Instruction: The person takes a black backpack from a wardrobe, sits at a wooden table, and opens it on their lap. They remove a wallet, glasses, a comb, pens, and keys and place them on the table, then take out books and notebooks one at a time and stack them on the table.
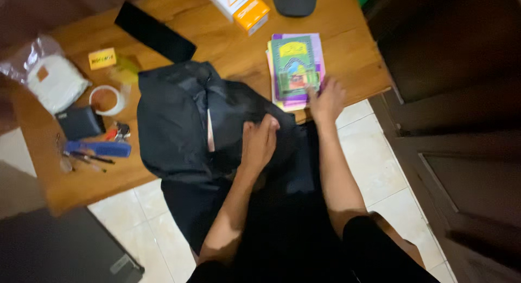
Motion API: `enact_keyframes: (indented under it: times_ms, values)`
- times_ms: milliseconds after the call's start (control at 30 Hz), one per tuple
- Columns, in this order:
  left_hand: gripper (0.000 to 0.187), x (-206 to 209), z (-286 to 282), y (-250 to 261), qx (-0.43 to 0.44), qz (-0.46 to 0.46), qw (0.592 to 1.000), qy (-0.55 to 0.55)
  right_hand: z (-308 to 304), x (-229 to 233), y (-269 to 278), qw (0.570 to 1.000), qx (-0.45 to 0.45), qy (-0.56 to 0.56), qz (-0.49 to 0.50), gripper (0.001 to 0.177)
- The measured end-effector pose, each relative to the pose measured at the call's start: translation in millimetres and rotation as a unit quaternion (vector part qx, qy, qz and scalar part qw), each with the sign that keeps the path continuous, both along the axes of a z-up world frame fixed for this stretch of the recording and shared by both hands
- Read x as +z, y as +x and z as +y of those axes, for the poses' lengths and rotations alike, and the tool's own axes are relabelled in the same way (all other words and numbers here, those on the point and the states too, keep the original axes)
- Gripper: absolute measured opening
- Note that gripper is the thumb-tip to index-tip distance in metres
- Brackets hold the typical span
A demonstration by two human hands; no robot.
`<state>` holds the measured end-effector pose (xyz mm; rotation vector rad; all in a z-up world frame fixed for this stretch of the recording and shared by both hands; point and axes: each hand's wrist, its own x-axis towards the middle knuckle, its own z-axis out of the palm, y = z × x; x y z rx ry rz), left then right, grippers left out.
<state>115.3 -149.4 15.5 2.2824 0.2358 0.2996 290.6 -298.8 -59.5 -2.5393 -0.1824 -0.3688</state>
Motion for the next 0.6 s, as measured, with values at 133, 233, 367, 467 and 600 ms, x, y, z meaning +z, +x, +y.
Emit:
enact_keyframes:
  times_ms: [133, 233, 367, 467, 600]
  values:
    - [0.025, -6.1, -15.5, 16.1, 0.019, 0.012, 0.999, -0.047, -1.8, -19.5, -2.9, 0.998, -0.014, 0.021, 0.058, 0.037]
    - [0.025, -6.9, -22.9, 21.4, -0.001, -0.013, 0.998, -0.066, -9.2, -24.3, -2.1, 0.992, -0.014, 0.084, 0.090, 0.036]
    - [0.018, -6.8, -30.2, 29.2, 0.014, -0.056, 0.991, -0.123, -10.9, -26.0, -10.2, 0.998, 0.006, 0.065, -0.014, 0.036]
    - [0.017, -11.8, -28.3, 33.4, 0.040, -0.049, 0.992, -0.106, -9.8, -30.1, -24.0, 0.995, 0.021, 0.091, -0.039, 0.033]
    - [0.018, -26.5, -17.9, 33.2, 0.069, -0.108, 0.984, -0.120, -8.9, -42.2, -47.1, 0.952, 0.021, 0.288, 0.101, 0.025]
